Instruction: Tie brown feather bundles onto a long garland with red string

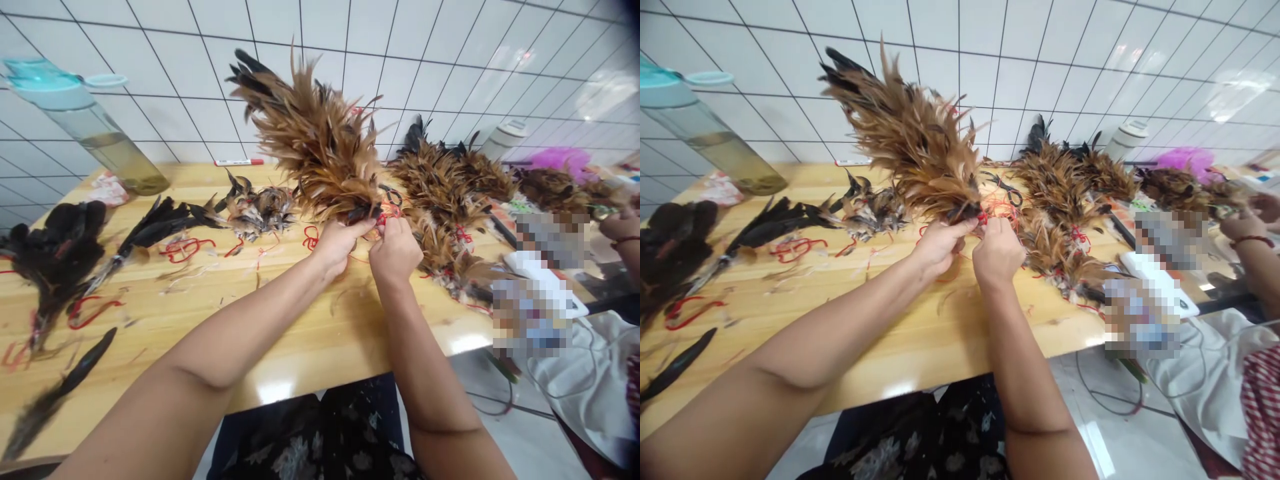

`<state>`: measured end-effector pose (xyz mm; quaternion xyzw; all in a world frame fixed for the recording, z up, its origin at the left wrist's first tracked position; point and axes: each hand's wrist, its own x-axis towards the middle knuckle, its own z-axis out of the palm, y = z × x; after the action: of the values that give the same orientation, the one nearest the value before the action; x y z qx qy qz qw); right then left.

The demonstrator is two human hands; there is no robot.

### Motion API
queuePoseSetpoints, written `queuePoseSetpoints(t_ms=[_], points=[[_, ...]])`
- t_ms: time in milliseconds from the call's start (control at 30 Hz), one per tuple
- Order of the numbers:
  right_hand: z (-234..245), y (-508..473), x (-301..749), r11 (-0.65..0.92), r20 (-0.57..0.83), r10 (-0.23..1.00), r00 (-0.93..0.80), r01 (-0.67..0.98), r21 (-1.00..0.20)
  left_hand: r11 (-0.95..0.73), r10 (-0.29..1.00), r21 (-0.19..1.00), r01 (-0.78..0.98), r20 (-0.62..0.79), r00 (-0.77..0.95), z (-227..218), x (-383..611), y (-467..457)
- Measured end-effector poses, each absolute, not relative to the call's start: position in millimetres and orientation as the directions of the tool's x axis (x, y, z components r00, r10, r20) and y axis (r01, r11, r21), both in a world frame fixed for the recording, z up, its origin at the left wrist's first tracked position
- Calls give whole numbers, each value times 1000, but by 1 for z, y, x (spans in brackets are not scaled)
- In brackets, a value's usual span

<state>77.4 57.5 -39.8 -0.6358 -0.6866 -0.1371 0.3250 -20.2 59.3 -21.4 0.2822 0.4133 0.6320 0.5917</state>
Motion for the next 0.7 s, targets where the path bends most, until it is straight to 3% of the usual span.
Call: queuePoseSetpoints(t_ms=[200,333,433,567,633,700], points=[[-54,67,74,170,668,739,-89,984,-56,95,972,883,-460,-183,-150,-9,-24,51],[-58,68,69,258,674,721,-161,965,-46,130,960,879,-459,-227,-163,-19,-28,60],[-58,63,62,322,653,732,-197,944,-76,63,958,890,-452,-181,-222,-28,-30,66],[-59,61,58,329,578,806,-126,908,-261,-68,971,927,-368,-24,-240,-31,-34,72],[-60,65,61,388,538,836,-109,812,-437,-81,980,952,-294,22,-197,-30,-41,73],[-59,70,68,435,475,874,-104,604,-667,-94,987,974,-207,64,-148,-28,-49,75]])
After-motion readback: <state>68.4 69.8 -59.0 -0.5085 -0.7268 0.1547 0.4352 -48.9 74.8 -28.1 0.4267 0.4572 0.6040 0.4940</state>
